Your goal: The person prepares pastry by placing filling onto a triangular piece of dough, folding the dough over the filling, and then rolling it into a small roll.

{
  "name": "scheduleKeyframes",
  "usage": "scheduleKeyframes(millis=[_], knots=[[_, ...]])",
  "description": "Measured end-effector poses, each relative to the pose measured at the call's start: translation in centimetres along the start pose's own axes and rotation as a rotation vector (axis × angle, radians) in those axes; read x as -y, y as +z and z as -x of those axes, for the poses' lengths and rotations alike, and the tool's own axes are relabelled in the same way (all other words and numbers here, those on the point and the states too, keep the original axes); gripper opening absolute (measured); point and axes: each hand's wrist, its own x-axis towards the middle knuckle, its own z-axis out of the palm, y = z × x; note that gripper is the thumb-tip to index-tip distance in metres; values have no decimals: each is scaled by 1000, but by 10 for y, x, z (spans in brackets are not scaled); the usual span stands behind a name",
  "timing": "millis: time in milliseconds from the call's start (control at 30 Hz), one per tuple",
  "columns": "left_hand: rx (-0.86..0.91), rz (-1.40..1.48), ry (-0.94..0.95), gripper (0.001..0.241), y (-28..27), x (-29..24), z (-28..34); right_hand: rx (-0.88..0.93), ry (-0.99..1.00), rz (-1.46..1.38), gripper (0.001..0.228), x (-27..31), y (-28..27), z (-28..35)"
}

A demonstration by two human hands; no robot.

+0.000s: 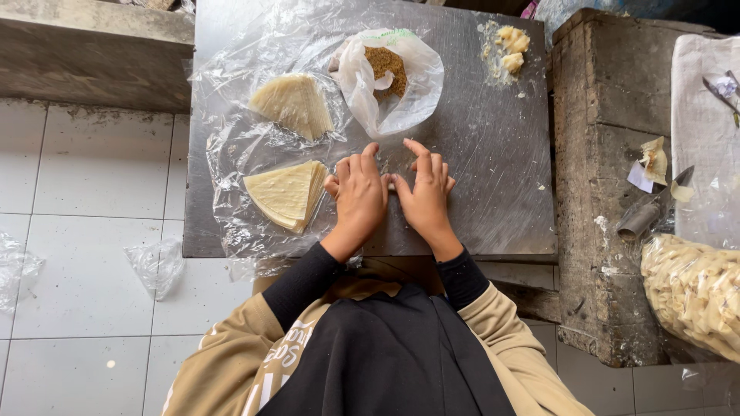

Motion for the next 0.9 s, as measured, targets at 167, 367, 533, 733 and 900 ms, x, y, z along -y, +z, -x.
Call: scheduleKeyframes(millis=[167, 367, 533, 733, 900], knots=[[-21, -74, 12, 60, -1, 1, -17, -103, -101, 138, 51, -10, 19, -21], [41, 79, -50, 41, -83, 51, -15, 65, -171, -181, 51, -12, -23, -16], [27, -85, -201, 49, -141, 84, 5, 100, -333, -46, 46, -3, -16, -8], [25, -121, -245, 45, -140, 86, 21, -103, -307, 47, 34, -18, -32, -2], [7, -76, -155, 38, -144, 80, 18, -522, -260, -198, 6, -51, -132, 39]])
